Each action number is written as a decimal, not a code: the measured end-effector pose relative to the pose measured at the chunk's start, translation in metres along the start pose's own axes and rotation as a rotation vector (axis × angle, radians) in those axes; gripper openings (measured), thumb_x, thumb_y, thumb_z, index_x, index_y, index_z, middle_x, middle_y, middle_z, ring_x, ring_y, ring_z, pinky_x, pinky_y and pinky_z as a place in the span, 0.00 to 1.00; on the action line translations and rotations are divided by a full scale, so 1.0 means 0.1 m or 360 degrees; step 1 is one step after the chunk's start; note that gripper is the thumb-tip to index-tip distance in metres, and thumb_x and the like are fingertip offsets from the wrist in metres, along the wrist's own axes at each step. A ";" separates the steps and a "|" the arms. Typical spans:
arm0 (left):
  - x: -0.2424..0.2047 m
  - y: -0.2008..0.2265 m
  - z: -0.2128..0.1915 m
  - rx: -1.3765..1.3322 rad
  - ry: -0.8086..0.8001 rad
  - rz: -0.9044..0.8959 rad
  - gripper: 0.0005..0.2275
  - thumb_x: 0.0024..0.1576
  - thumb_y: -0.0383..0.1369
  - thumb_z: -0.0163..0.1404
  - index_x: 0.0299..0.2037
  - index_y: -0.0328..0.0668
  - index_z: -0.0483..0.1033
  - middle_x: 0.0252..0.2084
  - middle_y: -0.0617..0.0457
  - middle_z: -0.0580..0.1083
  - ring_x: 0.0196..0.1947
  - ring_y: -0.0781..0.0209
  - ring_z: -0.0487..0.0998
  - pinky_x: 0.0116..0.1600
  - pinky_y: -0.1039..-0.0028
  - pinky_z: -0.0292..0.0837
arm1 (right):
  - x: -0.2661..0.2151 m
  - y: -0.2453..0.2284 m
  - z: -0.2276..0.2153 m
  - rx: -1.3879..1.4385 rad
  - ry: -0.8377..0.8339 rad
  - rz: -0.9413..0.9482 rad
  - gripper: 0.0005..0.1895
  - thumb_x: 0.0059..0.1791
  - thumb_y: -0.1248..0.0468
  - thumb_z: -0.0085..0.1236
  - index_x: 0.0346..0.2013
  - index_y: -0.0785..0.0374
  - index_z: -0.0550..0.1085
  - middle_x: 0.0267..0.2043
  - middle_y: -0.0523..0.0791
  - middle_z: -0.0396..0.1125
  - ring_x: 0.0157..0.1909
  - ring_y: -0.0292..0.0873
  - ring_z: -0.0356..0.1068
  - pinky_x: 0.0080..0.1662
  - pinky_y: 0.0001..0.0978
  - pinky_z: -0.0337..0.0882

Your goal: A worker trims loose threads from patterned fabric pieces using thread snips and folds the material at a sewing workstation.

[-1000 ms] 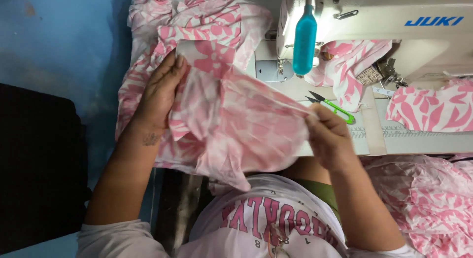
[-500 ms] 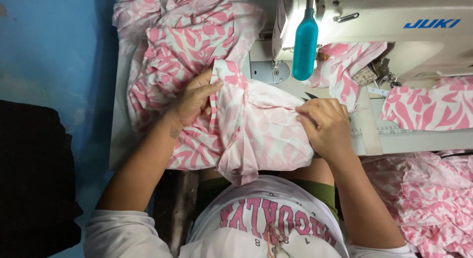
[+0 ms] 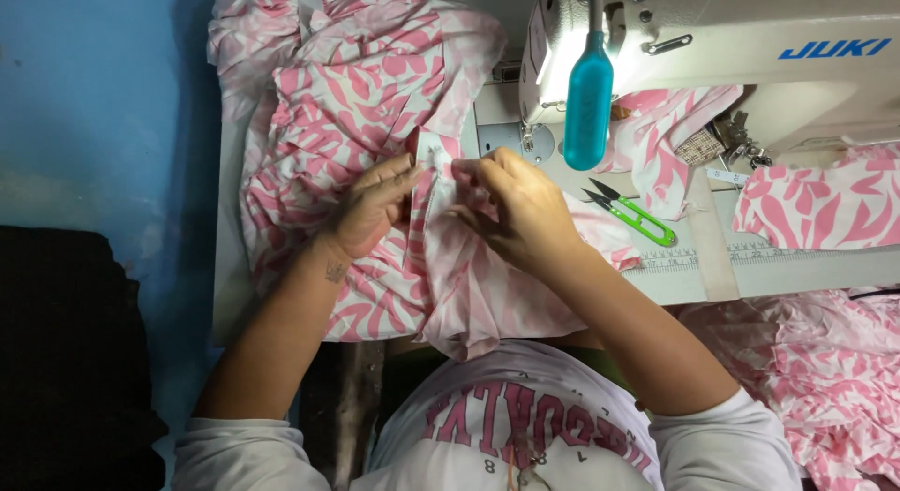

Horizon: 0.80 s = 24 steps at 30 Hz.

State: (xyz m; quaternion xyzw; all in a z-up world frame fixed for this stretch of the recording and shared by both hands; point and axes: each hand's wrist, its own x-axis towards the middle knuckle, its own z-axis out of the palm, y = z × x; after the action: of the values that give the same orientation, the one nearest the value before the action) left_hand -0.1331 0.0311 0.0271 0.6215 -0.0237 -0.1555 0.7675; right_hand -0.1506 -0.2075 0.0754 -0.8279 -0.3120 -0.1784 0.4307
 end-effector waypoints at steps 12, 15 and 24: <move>0.42 -0.92 -0.72 -0.0434 -0.0056 -0.0019 0.12 0.67 0.37 0.54 0.56 0.39 0.78 0.42 0.45 0.84 0.44 0.56 0.89 0.49 0.64 0.87 | -0.19 -0.02 -0.27 0.1035 -0.0201 0.0486 0.04 0.54 0.66 0.62 0.39 0.65 0.80 0.34 0.44 0.69 0.38 0.37 0.68 0.45 0.31 0.73; 0.37 -0.82 -0.62 -0.0496 -0.0072 -0.0024 0.13 0.68 0.36 0.53 0.56 0.36 0.76 0.42 0.42 0.84 0.44 0.51 0.89 0.50 0.58 0.88 | -0.30 0.05 -0.21 0.1311 -0.0248 0.0623 0.08 0.54 0.65 0.62 0.39 0.69 0.80 0.38 0.50 0.76 0.44 0.40 0.74 0.49 0.33 0.75; 0.20 -0.84 -0.65 -0.0501 -0.0050 0.0025 0.13 0.69 0.33 0.51 0.58 0.32 0.75 0.45 0.38 0.83 0.48 0.46 0.88 0.53 0.53 0.87 | -0.44 -0.16 -0.11 0.0809 0.0148 0.0708 0.08 0.51 0.70 0.73 0.37 0.67 0.78 0.29 0.48 0.78 0.31 0.33 0.74 0.36 0.21 0.72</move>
State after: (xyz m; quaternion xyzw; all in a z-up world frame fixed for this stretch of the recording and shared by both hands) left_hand -0.1167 0.0728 -0.0713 0.4907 -0.0160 -0.1610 0.8562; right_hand -0.1940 -0.2259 0.0666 -0.7328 -0.1383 -0.0341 0.6653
